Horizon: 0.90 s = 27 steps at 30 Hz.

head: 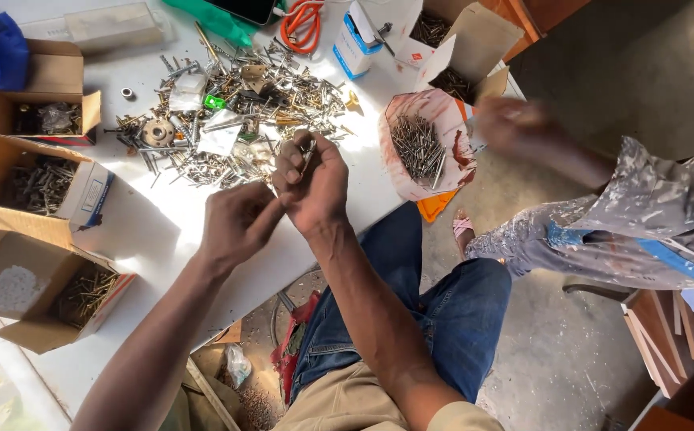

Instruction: Sorting a variety of nails, screws, and other fasteners from a mixed pile into specific cardboard boxes.

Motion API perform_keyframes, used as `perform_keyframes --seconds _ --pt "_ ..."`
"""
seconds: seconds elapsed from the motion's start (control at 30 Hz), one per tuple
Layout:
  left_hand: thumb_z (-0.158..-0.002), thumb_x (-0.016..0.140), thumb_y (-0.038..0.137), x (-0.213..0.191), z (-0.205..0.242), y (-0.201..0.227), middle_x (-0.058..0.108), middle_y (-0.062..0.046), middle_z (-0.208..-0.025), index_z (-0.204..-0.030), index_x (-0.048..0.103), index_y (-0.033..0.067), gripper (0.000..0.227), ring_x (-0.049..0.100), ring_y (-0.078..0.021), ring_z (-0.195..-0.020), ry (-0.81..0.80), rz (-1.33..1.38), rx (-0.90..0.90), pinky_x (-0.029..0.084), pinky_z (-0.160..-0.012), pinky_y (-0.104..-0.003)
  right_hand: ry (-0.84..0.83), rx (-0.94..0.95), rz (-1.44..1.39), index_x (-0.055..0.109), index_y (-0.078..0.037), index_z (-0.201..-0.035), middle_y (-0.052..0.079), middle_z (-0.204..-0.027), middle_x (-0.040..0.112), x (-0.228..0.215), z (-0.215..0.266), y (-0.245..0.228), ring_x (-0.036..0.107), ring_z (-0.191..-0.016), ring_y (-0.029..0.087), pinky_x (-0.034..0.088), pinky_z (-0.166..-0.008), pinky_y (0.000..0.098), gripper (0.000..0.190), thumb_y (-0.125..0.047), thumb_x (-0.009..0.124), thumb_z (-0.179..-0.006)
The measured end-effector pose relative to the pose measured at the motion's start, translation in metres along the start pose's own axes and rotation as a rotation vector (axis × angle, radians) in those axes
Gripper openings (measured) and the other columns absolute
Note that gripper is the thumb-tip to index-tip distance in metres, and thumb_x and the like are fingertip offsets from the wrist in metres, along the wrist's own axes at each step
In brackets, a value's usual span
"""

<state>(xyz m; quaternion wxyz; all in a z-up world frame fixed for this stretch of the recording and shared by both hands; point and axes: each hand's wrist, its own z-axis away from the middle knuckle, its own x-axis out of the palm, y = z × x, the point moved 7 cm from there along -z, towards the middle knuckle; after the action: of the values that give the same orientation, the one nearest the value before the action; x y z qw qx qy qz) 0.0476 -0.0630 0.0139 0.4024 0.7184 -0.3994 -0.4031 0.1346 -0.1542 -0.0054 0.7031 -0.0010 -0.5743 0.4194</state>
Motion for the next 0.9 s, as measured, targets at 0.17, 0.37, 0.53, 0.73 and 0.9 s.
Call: perform_keyframes --seconds 0.17,0.37,0.53,0.73,0.9 --pt "-0.101 0.067 0.041 0.015 0.008 -0.026 0.047 -0.002 -0.045 -0.069 0.066 0.0172 0.04 0.049 -0.0217 -0.045 -0.115 0.014 -0.059 0.042 -0.05 -0.032 -0.026 -0.078 -0.039 0.06 -0.015 -0.108 -0.001 -0.079 0.055 -0.002 0.007 -0.003 0.06 -0.07 0.013 0.045 -0.056 0.0255 0.031 -0.038 0.04 -0.11" --pt "-0.108 0.057 0.039 0.005 0.001 0.0 0.052 -0.011 -0.05 -0.075 0.066 0.0089 0.045 0.051 -0.0258 -0.048 -0.07 0.089 -0.047 0.043 -0.052 -0.037 -0.199 -0.097 -0.16 0.059 -0.011 -0.129 0.01 -0.102 0.066 0.001 0.004 -0.003 0.068 -0.095 0.022 0.053 -0.084 0.0344 0.052 -0.049 0.027 -0.114" --pt "-0.111 0.053 0.036 0.002 0.002 -0.004 0.058 -0.014 -0.056 -0.08 0.067 0.0079 0.044 0.055 -0.0319 -0.052 -0.011 0.069 -0.024 0.046 -0.054 -0.041 -0.299 -0.107 -0.156 0.056 -0.011 -0.137 0.013 -0.117 0.07 0.006 0.009 -0.003 0.07 -0.108 0.025 0.054 -0.095 0.0393 0.057 -0.052 0.022 -0.115" --pt "-0.109 0.061 0.026 -0.002 0.0 0.003 0.045 -0.011 -0.048 -0.07 0.058 0.0072 0.044 0.046 -0.0262 -0.045 0.057 -0.018 0.036 0.039 -0.048 -0.034 -0.155 -0.109 -0.083 0.054 -0.013 -0.131 0.011 -0.109 0.068 -0.002 0.01 0.007 0.069 -0.099 0.025 0.056 -0.088 0.0382 0.045 -0.046 0.029 -0.115" --pt "-0.101 0.073 0.022 0.0 0.003 0.007 0.043 -0.012 -0.047 -0.064 0.055 0.0078 0.044 0.043 -0.0256 -0.041 0.045 -0.077 0.067 0.032 -0.044 -0.034 -0.05 -0.076 0.003 0.051 -0.015 -0.126 0.005 -0.095 0.065 -0.018 0.006 0.016 0.067 -0.082 0.017 0.055 -0.071 0.0291 0.028 -0.037 0.039 -0.114"
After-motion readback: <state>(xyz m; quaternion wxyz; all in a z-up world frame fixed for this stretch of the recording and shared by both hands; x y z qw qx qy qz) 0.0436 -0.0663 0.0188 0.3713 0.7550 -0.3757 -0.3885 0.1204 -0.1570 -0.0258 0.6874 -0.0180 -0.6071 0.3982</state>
